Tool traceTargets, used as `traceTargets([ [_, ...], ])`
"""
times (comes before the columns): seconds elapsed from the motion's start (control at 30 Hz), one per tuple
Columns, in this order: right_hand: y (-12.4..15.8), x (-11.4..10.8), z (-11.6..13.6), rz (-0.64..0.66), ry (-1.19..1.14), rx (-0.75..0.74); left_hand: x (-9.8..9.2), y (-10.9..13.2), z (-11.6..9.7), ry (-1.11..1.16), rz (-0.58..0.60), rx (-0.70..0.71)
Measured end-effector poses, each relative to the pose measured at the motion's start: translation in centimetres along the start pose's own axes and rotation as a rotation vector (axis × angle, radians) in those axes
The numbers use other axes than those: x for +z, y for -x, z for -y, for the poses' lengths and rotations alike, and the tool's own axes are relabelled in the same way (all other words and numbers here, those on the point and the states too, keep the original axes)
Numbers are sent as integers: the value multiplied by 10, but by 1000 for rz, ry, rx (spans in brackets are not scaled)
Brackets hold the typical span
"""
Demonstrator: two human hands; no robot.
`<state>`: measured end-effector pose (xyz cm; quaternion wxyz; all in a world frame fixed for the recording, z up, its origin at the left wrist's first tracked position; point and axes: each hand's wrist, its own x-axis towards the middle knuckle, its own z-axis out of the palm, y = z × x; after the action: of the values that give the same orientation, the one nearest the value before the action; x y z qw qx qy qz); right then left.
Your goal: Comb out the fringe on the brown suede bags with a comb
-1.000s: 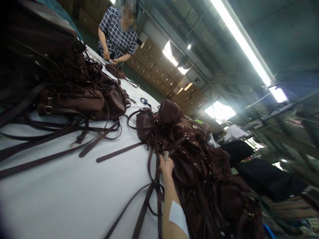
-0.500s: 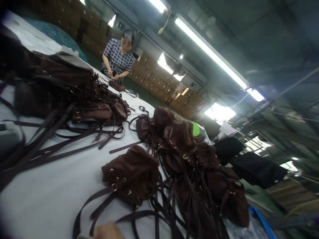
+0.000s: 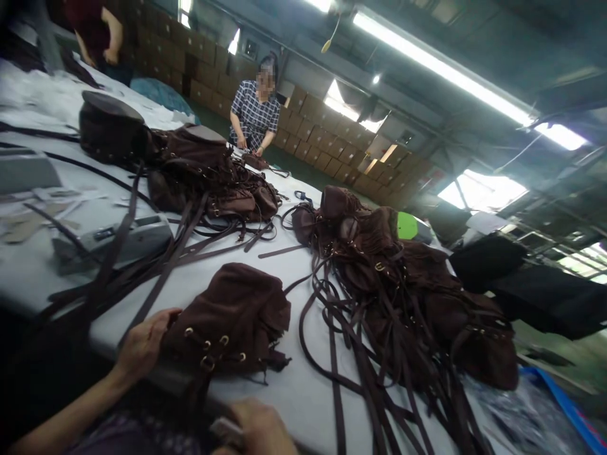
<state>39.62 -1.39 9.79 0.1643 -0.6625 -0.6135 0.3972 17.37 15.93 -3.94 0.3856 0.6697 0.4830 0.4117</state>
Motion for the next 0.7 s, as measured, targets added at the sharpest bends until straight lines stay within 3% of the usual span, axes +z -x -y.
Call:
traceTargets([
  [0.23, -17, -75, -2, -479, 28, 43, 1, -2, -1, -7, -20, 59],
  [0.33, -48, -105, -6, -632, 17, -8, -2, -5, -4, -22, -48, 67],
  [0.43, -91, -127, -6, -679, 27, -43, -10, -16, -23, -54, -79, 85],
  [0.57, -147, -125, -1, -633, 17, -99, -15, -53, -82, -165, -70, 345],
  [0.6, -157, -118, 2, -604, 12, -114, -13, -65, -98, -226, -29, 415],
  [0.7, -167, -86, 12, -503, -15, -185, 3, -100, -134, -417, 242, 571],
])
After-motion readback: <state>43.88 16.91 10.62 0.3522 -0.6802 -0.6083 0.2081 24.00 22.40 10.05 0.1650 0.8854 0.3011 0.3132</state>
